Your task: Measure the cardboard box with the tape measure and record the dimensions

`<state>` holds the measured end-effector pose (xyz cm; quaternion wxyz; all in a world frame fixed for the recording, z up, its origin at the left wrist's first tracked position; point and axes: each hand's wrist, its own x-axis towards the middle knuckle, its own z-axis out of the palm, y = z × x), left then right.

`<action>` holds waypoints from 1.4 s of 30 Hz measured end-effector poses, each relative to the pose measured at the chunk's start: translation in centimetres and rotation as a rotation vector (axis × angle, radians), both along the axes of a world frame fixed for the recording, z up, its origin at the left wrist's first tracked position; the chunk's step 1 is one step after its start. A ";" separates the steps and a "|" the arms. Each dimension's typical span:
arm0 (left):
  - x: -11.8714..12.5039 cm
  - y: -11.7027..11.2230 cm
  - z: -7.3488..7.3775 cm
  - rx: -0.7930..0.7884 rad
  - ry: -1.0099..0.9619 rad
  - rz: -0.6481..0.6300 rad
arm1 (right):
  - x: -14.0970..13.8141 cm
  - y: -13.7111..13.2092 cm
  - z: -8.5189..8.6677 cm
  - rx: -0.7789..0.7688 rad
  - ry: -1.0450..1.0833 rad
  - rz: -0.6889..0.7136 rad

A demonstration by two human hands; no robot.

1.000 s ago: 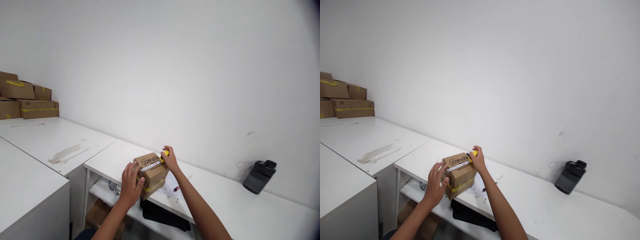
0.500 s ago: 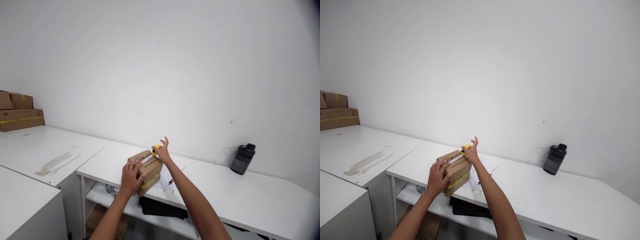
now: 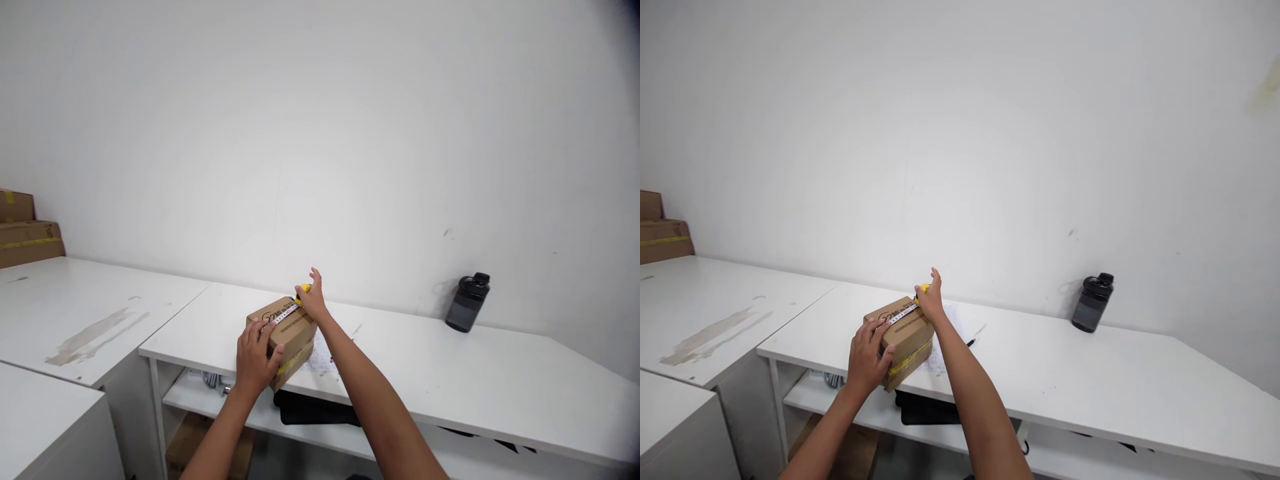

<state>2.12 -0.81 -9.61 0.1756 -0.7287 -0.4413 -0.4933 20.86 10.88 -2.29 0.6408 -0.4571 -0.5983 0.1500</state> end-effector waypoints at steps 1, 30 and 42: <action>0.0 0.0 0.0 0.002 0.000 0.002 | -0.1 0.1 0.0 0.006 -0.005 -0.003; 0.5 0.2 -0.5 0.099 -0.015 0.065 | -0.6 -0.5 1.4 -0.392 -0.103 -0.092; 0.6 0.7 -0.8 0.068 -0.248 -0.068 | 0.5 -0.8 2.0 -0.441 0.401 -0.081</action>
